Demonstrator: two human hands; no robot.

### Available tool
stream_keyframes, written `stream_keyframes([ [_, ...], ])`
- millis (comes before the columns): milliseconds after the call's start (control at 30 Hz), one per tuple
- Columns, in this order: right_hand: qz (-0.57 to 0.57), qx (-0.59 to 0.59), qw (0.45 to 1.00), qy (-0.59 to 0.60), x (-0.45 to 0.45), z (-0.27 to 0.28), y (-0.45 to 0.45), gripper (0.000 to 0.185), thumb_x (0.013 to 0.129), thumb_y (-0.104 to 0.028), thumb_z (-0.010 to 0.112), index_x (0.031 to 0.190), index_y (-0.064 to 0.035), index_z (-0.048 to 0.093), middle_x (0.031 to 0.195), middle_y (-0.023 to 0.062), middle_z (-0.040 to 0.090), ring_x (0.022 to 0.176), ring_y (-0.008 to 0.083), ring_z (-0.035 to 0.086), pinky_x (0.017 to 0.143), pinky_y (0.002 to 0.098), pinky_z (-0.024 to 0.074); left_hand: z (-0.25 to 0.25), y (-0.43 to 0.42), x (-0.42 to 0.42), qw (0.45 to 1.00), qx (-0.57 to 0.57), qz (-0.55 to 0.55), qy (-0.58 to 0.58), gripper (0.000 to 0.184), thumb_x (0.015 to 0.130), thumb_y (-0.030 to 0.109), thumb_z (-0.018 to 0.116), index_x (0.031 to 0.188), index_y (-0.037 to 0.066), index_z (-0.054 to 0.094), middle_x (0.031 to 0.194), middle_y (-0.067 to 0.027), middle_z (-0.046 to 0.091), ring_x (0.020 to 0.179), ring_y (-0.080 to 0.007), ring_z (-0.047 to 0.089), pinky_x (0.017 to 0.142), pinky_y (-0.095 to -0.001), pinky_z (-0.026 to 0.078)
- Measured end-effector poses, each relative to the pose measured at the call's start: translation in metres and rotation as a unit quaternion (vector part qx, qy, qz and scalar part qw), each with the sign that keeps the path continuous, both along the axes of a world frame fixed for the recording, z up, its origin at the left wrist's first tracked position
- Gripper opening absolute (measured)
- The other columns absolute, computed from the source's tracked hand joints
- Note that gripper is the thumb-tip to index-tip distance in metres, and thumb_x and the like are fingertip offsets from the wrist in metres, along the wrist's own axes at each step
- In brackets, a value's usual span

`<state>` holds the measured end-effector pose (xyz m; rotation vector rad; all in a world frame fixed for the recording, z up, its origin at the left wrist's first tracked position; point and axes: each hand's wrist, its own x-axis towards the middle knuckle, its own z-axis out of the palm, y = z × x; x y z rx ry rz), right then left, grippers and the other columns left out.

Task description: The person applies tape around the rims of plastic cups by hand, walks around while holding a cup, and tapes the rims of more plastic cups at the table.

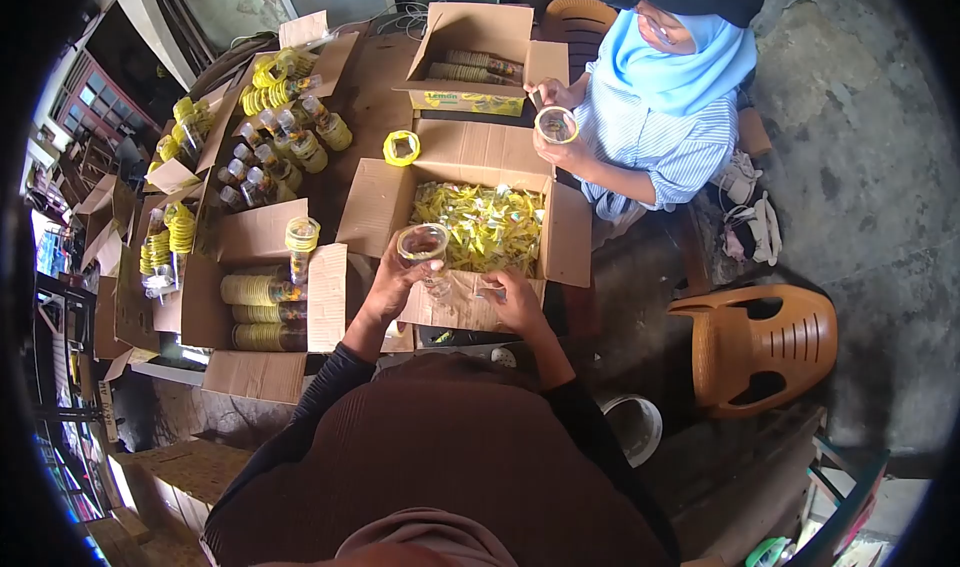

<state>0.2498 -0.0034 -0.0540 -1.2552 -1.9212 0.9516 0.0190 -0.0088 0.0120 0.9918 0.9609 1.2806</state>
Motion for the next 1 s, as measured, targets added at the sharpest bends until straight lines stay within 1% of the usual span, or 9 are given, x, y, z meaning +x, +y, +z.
stream_keyframes([
  [167, 0.054, 0.019, 0.989, 0.136, -0.003, 0.011, -0.014, 0.072, 0.072, -0.022, 0.084, 0.131, -0.0031, 0.047, 0.117, 0.018, 0.058, 0.111, 0.0306, 0.058, 0.093, 0.0393, 0.0482, -0.009, -0.004, 0.032, 0.995, 0.063, -0.073, 0.035, 0.066, 0.075, 0.001, 0.078, 0.129, 0.005, 0.04, 0.124, -0.0111, 0.056, 0.121, -0.0225, 0.053, 0.103, -0.0369, 0.044],
  [233, 0.025, 0.062, 0.992, 0.103, 0.004, 0.005, -0.019, 0.069, 0.074, -0.024, 0.082, 0.13, -0.0022, 0.048, 0.118, 0.0188, 0.058, 0.112, 0.0307, 0.058, 0.093, 0.0403, 0.0471, -0.011, -0.006, 0.053, 0.993, 0.047, -0.103, -0.014, 0.066, 0.075, -0.001, 0.077, 0.129, 0.005, 0.04, 0.126, -0.0118, 0.054, 0.122, -0.023, 0.052, 0.103, -0.0383, 0.045],
  [367, -0.04, -0.121, 0.982, 0.137, 0.049, 0.026, -0.043, 0.063, 0.076, -0.024, 0.079, 0.127, -0.0003, 0.05, 0.119, 0.0172, 0.059, 0.111, 0.0274, 0.058, 0.094, 0.0365, 0.0448, -0.003, -0.004, 0.088, 0.969, 0.098, -0.214, 0.078, 0.08, 0.072, -0.006, 0.078, 0.138, 0.006, 0.034, 0.131, -0.0114, 0.05, 0.128, -0.0256, 0.047, 0.107, -0.0399, 0.041],
  [467, -0.115, -0.108, 0.979, 0.133, 0.109, 0.02, -0.077, 0.063, 0.076, -0.022, 0.08, 0.128, -0.0017, 0.05, 0.115, 0.0138, 0.061, 0.107, 0.0236, 0.059, 0.093, 0.0351, 0.0459, -0.009, -0.001, 0.115, 0.96, 0.012, -0.277, 0.029, 0.097, 0.066, -0.007, 0.081, 0.145, 0.008, 0.027, 0.139, -0.0134, 0.043, 0.133, -0.028, 0.041, 0.112, -0.0418, 0.033],
  [600, -0.29, -0.183, 0.914, 0.219, 0.197, -0.007, -0.152, 0.067, 0.076, -0.023, 0.081, 0.132, -0.0053, 0.05, 0.107, 0.0084, 0.065, 0.096, 0.0197, 0.062, 0.087, 0.0357, 0.0496, -0.02, 0.007, 0.136, 0.937, -0.03, -0.318, 0.139, 0.076, 0.078, 0.001, 0.075, 0.141, 0.006, 0.034, 0.136, -0.0143, 0.047, 0.129, -0.0287, 0.046, 0.106, -0.0432, 0.039],
  [667, -0.411, -0.333, 0.816, 0.233, 0.244, -0.034, -0.194, 0.074, 0.077, -0.029, 0.08, 0.136, -0.0033, 0.043, 0.11, 0.0124, 0.065, 0.1, 0.0242, 0.065, 0.086, 0.0378, 0.0509, -0.025, 0.01, 0.146, 0.922, -0.042, -0.345, 0.171, 0.069, 0.08, 0.002, 0.074, 0.139, 0.005, 0.037, 0.133, -0.0138, 0.05, 0.126, -0.0272, 0.049, 0.104, -0.0412, 0.042],
  [733, -0.525, -0.425, 0.678, -0.289, 0.273, -0.091, -0.245, 0.086, 0.076, -0.041, 0.077, 0.14, -0.0022, 0.035, 0.117, 0.0168, 0.064, 0.105, 0.0329, 0.064, 0.087, 0.0406, 0.0506, -0.041, 0.014, 0.155, 0.91, -0.063, -0.383, 0.144, 0.057, 0.083, 0.005, 0.072, 0.134, 0.003, 0.044, 0.127, -0.0122, 0.055, 0.118, -0.0229, 0.055, 0.097, -0.0357, 0.047],
  [833, -0.587, -0.41, 0.659, -0.231, 0.304, -0.138, -0.311, 0.091, 0.073, -0.042, 0.079, 0.138, 0.0001, 0.031, 0.118, 0.0224, 0.062, 0.107, 0.0389, 0.061, 0.086, 0.0464, 0.0501, -0.059, 0.017, 0.17, 0.895, -0.071, -0.414, 0.151, 0.052, 0.085, 0.006, 0.07, 0.131, 0.004, 0.048, 0.126, -0.0117, 0.056, 0.112, -0.0199, 0.057, 0.092, -0.032, 0.049],
  [1000, -0.564, -0.378, 0.683, -0.27, 0.334, -0.125, -0.338, 0.066, 0.076, -0.039, 0.077, 0.123, -0.0047, 0.046, 0.113, 0.0221, 0.061, 0.105, 0.0392, 0.061, 0.086, 0.0474, 0.0508, -0.063, 0.017, 0.191, 0.884, -0.074, -0.429, 0.169, 0.046, 0.087, 0.008, 0.069, 0.128, 0.004, 0.05, 0.119, -0.0102, 0.06, 0.107, -0.0182, 0.059, 0.09, -0.0307, 0.049],
])
